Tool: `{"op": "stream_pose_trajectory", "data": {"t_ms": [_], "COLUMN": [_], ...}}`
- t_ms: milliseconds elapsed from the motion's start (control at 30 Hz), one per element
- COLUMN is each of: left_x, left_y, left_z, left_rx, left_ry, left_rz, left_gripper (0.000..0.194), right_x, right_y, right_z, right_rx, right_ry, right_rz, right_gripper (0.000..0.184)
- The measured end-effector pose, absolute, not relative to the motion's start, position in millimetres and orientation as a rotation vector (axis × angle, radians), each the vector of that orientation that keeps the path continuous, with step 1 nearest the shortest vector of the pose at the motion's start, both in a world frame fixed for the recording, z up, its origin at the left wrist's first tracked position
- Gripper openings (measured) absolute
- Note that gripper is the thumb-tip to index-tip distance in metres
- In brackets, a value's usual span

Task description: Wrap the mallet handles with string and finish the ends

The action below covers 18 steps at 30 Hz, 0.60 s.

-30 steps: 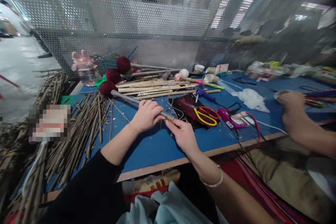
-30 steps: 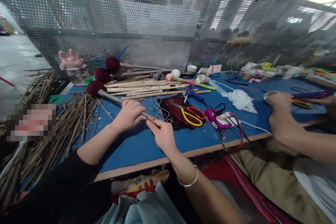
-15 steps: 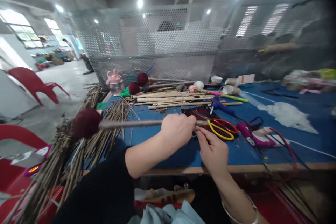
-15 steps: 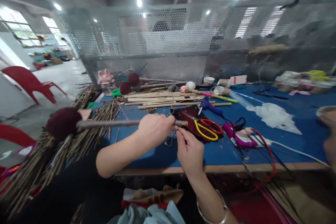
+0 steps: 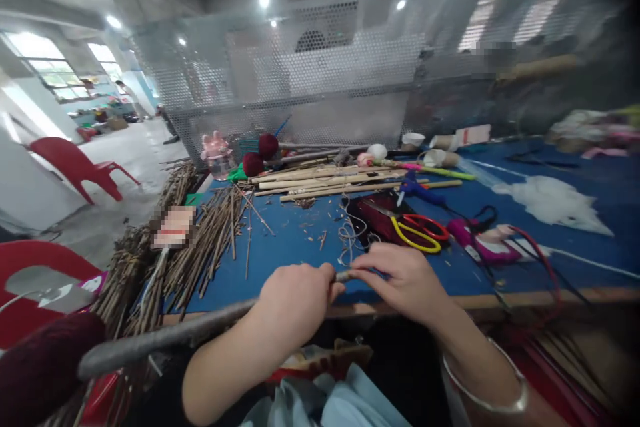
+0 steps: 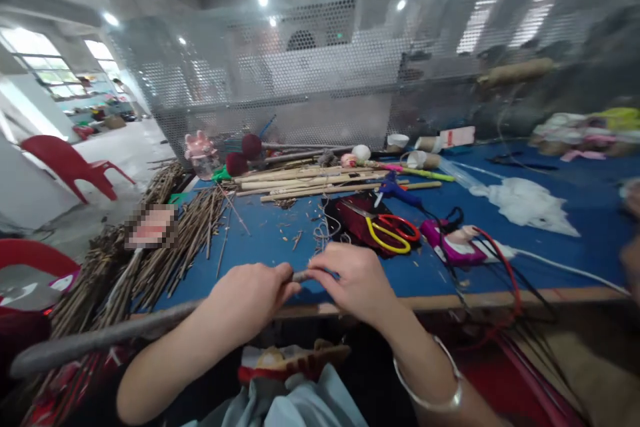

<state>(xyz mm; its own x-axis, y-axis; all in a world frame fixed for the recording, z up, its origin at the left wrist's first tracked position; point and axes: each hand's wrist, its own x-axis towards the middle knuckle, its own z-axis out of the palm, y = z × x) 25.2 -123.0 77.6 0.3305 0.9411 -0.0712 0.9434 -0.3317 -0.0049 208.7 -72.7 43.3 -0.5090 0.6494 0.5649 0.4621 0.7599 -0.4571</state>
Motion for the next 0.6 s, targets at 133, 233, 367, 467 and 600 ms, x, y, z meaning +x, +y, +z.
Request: {"op": "stream_pose_trajectory", "data": {"t_ms": [133, 233, 367, 467, 600], "left_x": [20.4, 20.3, 21.2, 23.2, 28.8], "left_y": [-126.8, -124.9, -121.4, -118.3, -115.4], "left_z": [93.7, 100.4, 97.8, 93.5, 90.9], "left_rx": [2.575, 2.602, 2.661, 2.677, 2.693], "left_ry": [1.855, 1.834, 1.814, 1.813, 1.778], "left_rz": [-0.1, -0.098, -0.119, -0.131, -0.112], "left_gripper": [0.037, 0.041, 0.04, 0.041, 0.047], "right_x": [204.5, 195.8, 178.9, 169.6, 166.2], "right_y": [-52.4, -43.1, -52.4, -67.1, -82.3], "right_z": [46.4, 31.5, 9.6, -0.8, -4.9], "right_rx": [-0.808, -0.815, -0.836, -0.772, -0.72], "right_ry": [-1.973, -1.673, -1.517, -1.377, -1.19], "right_rz": [0.769, 1.044, 1.31, 1.497, 1.694], "right_gripper": [0.019, 0.019, 0.014, 0.009, 0.01]}}
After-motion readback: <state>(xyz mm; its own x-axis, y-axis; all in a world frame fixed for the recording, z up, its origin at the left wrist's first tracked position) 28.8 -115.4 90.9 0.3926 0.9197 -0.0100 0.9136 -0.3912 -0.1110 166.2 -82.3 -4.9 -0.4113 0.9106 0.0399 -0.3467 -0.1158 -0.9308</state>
